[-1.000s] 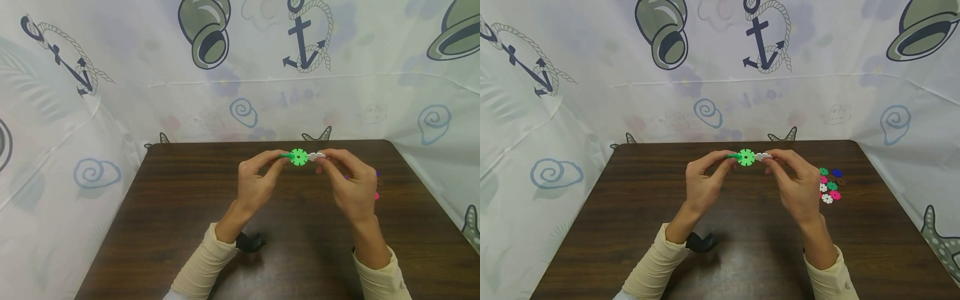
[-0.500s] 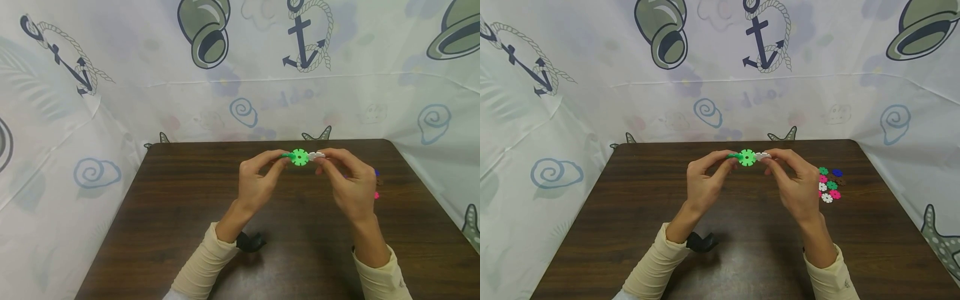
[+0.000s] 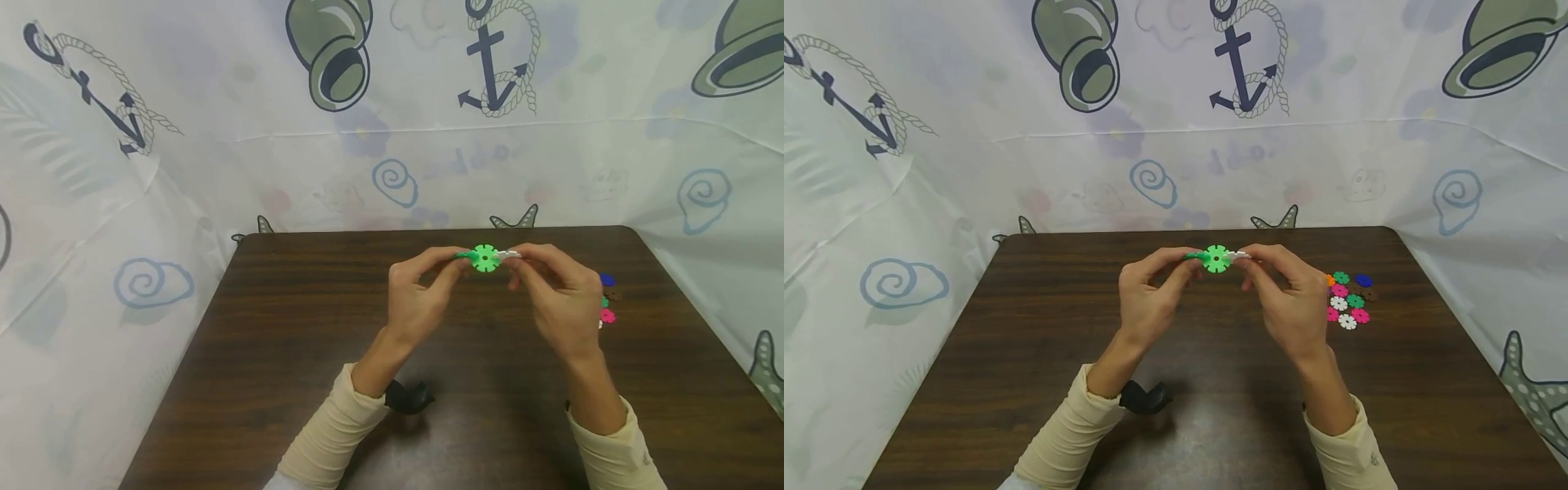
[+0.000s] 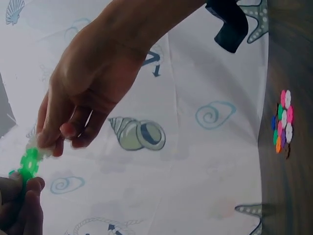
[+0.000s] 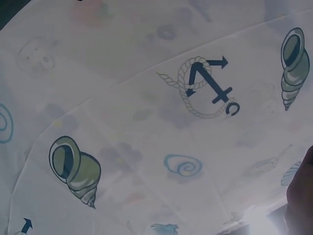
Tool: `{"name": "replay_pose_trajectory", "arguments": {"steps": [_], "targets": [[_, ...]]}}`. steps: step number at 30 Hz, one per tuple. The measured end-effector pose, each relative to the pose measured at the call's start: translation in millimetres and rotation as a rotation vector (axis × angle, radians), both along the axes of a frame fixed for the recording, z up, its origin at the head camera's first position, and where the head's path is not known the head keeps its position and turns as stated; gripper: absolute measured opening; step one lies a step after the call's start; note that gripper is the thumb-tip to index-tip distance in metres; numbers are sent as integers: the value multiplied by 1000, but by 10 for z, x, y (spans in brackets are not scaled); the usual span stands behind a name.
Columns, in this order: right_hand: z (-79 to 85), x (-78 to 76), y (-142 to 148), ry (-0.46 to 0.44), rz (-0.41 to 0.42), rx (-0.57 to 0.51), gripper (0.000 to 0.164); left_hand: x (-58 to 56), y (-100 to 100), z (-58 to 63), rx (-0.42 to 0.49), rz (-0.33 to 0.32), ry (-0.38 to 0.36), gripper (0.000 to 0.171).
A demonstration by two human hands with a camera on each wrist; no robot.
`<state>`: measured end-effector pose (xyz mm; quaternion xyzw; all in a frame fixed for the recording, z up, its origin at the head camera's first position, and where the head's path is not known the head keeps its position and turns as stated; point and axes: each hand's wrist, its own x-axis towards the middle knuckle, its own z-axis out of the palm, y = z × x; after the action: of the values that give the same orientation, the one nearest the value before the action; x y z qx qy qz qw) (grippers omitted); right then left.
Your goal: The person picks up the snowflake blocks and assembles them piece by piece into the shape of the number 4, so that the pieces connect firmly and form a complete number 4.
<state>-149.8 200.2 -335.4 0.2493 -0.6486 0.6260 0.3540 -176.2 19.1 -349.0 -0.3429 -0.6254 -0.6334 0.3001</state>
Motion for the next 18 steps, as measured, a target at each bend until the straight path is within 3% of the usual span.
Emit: {"name": "replay_pose_trajectory", "arguments": {"steps": [5, 12, 18], "targets": [[-30, -12, -48, -14, -9, 4, 19, -17, -24, -13, 0, -12, -48, 9], [-62, -20, -70, -35, -23, 53, 21, -25, -96, -6, -78, -35, -187, 13], [-59, -20, -47, -66, -41, 141, 23, -8, -100, 10, -141, -95, -270, 23]]}}
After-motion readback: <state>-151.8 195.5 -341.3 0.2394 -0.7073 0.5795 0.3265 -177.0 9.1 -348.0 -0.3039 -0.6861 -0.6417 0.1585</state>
